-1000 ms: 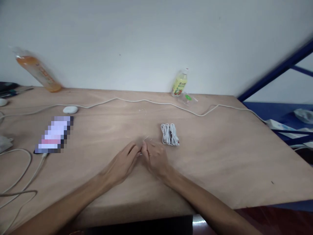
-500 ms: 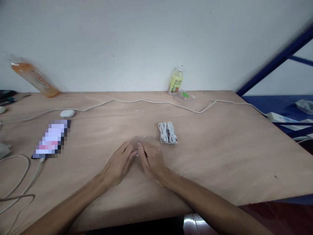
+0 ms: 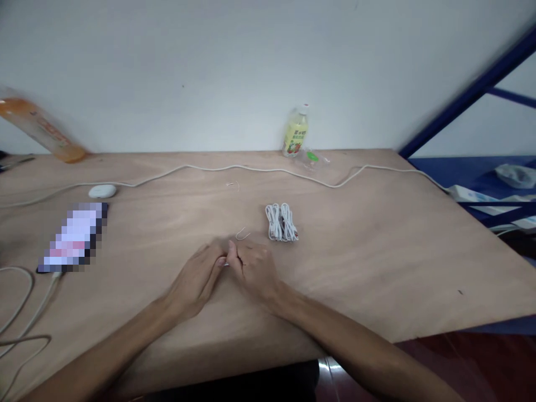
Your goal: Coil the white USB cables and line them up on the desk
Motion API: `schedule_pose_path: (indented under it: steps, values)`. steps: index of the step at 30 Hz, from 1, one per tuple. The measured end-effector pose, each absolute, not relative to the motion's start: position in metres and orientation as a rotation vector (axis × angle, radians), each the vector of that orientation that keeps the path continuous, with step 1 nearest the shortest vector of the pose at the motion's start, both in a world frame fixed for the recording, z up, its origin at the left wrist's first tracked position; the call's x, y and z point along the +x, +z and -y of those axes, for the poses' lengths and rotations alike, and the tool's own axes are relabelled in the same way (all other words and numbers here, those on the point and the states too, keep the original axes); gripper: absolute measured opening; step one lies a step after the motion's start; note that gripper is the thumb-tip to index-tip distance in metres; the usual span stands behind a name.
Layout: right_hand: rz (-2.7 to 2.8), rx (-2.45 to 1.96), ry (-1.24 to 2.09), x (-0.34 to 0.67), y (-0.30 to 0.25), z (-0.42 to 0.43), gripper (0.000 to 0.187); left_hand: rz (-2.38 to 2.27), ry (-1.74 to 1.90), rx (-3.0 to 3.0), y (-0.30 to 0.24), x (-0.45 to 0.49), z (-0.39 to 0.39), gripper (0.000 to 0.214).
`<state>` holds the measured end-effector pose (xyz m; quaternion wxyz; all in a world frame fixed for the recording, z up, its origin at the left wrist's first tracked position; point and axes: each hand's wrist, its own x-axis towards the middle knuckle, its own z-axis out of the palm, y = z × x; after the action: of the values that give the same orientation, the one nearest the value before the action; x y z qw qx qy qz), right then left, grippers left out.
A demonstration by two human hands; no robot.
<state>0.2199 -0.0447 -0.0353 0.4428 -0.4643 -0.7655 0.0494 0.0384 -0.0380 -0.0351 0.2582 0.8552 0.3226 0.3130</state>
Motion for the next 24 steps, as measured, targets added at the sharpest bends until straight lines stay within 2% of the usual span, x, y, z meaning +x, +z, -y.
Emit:
schedule_pose_path:
  steps: [5,13,20,24]
  values:
    - [1.932,-1.132,0.044,0.224,-0.038,0.042,0.052,-0.810,0.793,2.215,-0.029,0.035,0.038,0.035]
    - [1.964,-1.067,-0.025,0.225,-0.040,0.042,0.047,-0.794,0.678,2.439,-0.022,0.032,0.032,0.038]
    - [1.982,-1.165,0.059,0.226,-0.039,0.042,0.049,-0.869,0.635,2.381,-0.030,0.032,0.030,0.044]
    - [1.838,-1.246,0.212,0.228,-0.033,0.043,0.036,-0.967,0.700,2.288,-0.029,0.032,0.029,0.042]
